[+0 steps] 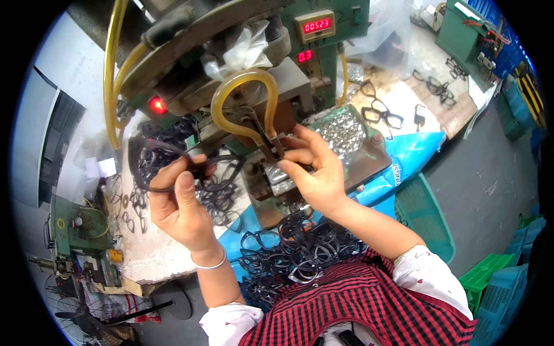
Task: The person repeatedly picks up black plastic eyeglass frames and small metal screws, inserts the screws into the frames, and places them into a machine to secure the components. The finished frames are then placed into a blue basket.
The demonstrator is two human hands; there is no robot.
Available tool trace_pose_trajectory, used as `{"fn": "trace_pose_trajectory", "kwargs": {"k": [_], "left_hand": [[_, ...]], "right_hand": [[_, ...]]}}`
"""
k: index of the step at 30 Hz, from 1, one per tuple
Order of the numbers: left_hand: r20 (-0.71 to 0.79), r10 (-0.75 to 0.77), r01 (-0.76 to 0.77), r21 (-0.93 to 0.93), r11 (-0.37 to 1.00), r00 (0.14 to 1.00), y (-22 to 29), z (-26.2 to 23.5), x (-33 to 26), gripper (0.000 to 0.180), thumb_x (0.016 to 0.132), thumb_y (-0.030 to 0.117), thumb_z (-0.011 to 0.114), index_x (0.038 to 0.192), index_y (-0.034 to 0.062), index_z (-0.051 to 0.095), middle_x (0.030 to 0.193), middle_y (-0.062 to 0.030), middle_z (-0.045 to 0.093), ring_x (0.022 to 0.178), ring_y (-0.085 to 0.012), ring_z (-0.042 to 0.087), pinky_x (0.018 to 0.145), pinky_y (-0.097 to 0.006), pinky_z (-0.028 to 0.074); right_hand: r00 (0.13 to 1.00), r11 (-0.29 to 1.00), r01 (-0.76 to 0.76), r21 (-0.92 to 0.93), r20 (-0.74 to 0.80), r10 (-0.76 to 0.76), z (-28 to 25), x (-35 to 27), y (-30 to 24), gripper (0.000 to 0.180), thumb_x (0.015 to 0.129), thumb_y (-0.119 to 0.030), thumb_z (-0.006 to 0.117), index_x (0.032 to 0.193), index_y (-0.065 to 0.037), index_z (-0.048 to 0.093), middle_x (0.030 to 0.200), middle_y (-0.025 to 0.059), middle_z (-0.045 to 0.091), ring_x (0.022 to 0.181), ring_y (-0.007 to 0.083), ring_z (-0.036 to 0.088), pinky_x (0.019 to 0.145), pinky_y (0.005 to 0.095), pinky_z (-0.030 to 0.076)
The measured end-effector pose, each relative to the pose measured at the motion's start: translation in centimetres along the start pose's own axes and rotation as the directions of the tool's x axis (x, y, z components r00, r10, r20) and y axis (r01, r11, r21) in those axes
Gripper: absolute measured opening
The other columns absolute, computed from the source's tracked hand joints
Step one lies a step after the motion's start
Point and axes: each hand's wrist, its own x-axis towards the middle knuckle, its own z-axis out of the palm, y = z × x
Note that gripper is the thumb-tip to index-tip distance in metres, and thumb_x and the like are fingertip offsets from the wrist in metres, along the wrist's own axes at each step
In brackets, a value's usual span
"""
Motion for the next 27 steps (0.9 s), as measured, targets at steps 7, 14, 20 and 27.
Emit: {"fn": "trace_pose_trajectory", "kwargs": {"k": [7, 14, 20, 27], "left_hand": [[0.001, -0.07, 0.07, -0.057, 0.996, 0.998, 0.5, 0.6, 0.2, 0.013, 0.099, 0.001, 0.06, 0.11, -0.0067, 0.062, 0.101, -0.0189, 0.071, 0.084, -0.0218, 0.07, 0.078, -0.033, 0.06], [0.568, 0.201, -0.409, 0.265, 0.873, 0.798, 0.2, 1.2, -4.4, 0.023, 0.085, 0.006, 0.072, 0.108, 0.0095, 0.074, 0.111, -0.0077, 0.075, 0.07, -0.0199, 0.06, 0.091, -0.042, 0.053], [0.712, 0.157, -0.467, 0.262, 0.845, 0.684, -0.9, 1.3, -5.1, 0.035, 0.074, 0.01, 0.076, 0.109, 0.014, 0.076, 0.118, -0.0012, 0.073, 0.07, -0.0216, 0.055, 0.097, -0.047, 0.052], [0.693, 0.061, -0.362, 0.297, 0.884, 0.718, -0.6, 1.4, -5.8, 0.028, 0.074, 0.006, 0.082, 0.101, 0.0122, 0.077, 0.112, -0.0055, 0.075, 0.099, -0.0255, 0.071, 0.102, -0.05, 0.049]], "right_hand": [[0.969, 0.947, -0.239, 0.214, -0.015, 0.247, -0.1, 0.1, -1.8, 0.059, 0.091, 0.005, 0.064, 0.145, 0.004, 0.042, 0.133, 0.0175, 0.063, 0.114, 0.0168, 0.064, 0.1, 0.0281, 0.048], [0.979, 0.949, -0.07, -0.307, 0.163, 0.125, -3.5, 0.4, -3.5, 0.062, 0.087, 0.002, 0.062, 0.147, -0.002, 0.046, 0.133, 0.0211, 0.061, 0.127, 0.0291, 0.06, 0.107, 0.0404, 0.046], [0.956, 0.822, -0.209, -0.529, -0.286, 0.059, -14.8, 0.1, 5.1, 0.039, 0.086, -0.002, 0.067, 0.124, -0.003, 0.063, 0.117, 0.0145, 0.07, 0.11, 0.0236, 0.066, 0.094, 0.0345, 0.051], [1.0, 0.35, 0.012, -0.937, 0.008, -0.012, -12.9, -2.3, 2.9, 0.008, 0.077, -0.013, 0.076, 0.082, -0.008, 0.071, 0.085, 0.0095, 0.064, 0.09, 0.032, 0.062, 0.078, 0.0445, 0.051]]}}
